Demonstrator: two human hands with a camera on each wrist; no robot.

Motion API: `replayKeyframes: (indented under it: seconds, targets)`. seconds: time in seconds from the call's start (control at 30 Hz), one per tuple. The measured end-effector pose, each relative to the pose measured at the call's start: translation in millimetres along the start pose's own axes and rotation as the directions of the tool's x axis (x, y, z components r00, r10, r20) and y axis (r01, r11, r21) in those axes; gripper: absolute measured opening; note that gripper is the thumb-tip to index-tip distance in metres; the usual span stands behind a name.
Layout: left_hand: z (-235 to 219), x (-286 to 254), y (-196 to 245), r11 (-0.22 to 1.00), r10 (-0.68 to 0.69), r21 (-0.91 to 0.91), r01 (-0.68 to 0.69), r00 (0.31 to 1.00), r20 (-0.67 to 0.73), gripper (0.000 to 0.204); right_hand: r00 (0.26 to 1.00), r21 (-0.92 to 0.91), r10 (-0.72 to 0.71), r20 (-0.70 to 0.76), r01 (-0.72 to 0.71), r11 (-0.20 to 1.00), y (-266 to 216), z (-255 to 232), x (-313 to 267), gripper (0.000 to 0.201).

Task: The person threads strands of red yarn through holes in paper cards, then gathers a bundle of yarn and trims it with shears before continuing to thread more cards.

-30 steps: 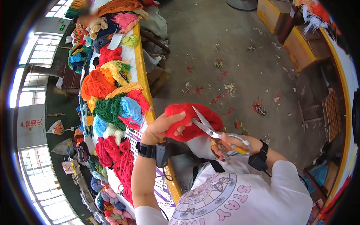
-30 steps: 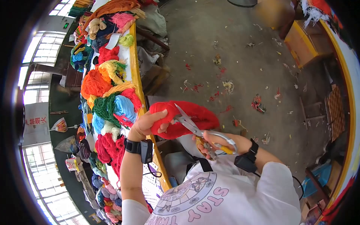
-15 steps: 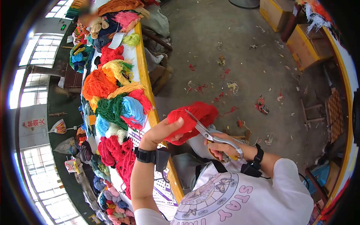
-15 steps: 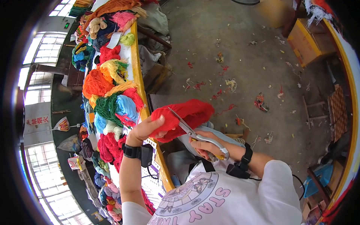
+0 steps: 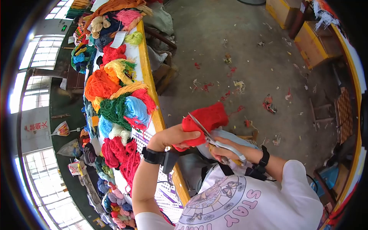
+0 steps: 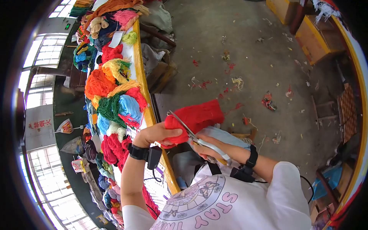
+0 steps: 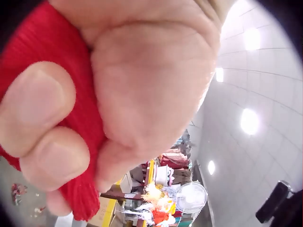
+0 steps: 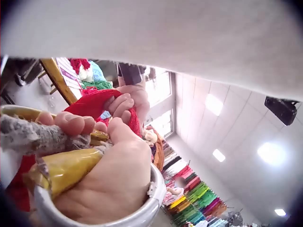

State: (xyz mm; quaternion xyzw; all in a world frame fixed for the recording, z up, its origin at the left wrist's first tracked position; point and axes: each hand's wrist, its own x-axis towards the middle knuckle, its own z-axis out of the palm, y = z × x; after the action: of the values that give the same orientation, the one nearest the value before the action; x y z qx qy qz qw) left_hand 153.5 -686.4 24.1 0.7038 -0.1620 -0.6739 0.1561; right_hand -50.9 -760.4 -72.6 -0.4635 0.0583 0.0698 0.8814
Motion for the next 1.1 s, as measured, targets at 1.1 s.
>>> replayKeyframes:
  seconds: [1.1]
  targets:
    - [-3, 0, 2, 0.906, -0.097, 0.419, 0.066, 0.994, 0.053, 0.039, 0.992, 0.126, 0.068, 0.103, -0.081, 0.989, 6, -7, 9, 0.033]
